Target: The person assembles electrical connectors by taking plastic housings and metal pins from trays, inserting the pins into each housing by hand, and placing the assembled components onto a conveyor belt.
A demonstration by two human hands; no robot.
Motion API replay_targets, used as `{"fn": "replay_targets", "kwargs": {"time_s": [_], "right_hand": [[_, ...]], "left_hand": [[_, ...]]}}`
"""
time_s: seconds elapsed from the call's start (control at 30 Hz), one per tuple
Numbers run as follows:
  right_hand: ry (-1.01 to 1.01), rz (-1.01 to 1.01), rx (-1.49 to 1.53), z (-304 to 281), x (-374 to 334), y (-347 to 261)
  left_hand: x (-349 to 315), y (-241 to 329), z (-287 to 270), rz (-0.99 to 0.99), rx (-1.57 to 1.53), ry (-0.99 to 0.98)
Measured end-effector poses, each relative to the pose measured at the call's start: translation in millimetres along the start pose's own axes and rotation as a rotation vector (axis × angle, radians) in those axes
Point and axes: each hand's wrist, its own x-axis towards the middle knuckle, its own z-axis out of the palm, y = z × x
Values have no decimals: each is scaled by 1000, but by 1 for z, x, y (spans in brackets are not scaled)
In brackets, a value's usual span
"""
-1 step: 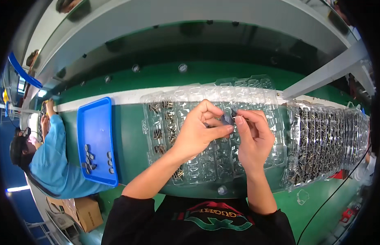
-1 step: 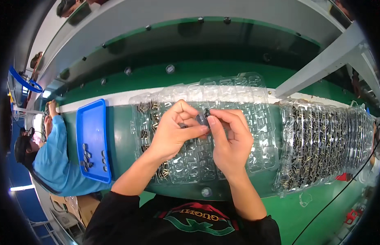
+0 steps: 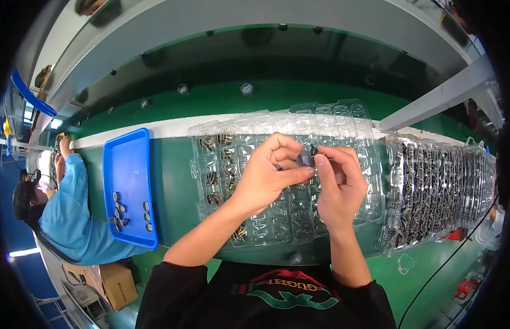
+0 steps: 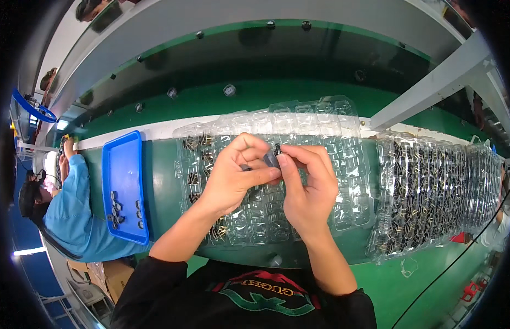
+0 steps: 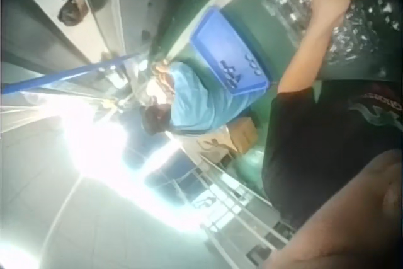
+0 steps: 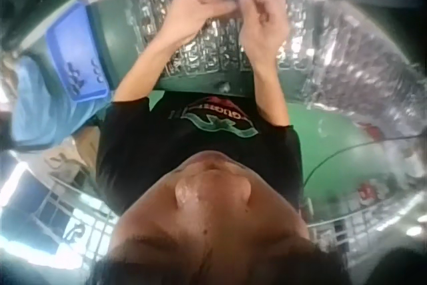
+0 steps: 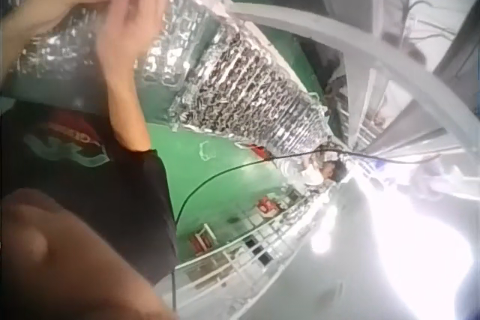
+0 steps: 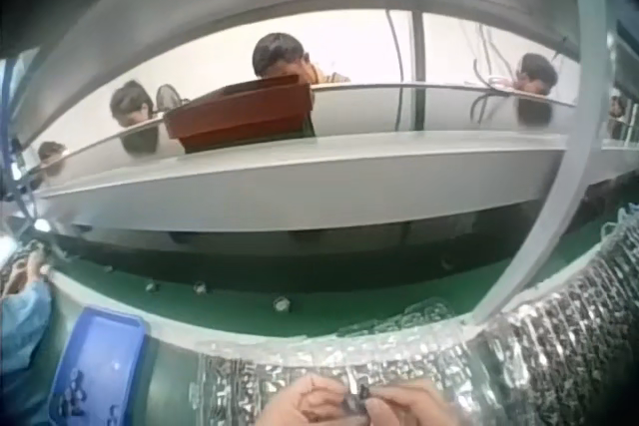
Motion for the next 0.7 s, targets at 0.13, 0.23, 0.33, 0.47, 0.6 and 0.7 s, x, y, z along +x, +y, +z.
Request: {"fn": "replay_targets", "kwargs": {"time_s": [0.13, 0.23, 0.33, 0.47, 0.6, 0.7], "right_hand": [[32, -52, -81, 5, 2, 7], [53, 32, -40, 5, 2, 14], [35, 99, -14, 0, 2, 14], [-88, -100, -168, -2, 8, 8], [-102, -240, -172, 0, 8, 8], [-69, -144, -142, 2, 7, 10]], "left_hand": [[1, -4, -4, -22, 38, -66], [5, -4, -9, -125, -45, 19], [8, 1, -13, -276, -335, 41], [9, 8, -11, -321, -408, 80], [5, 12, -11, -332, -466, 56], [1, 9, -19, -302, -367, -23]]}}
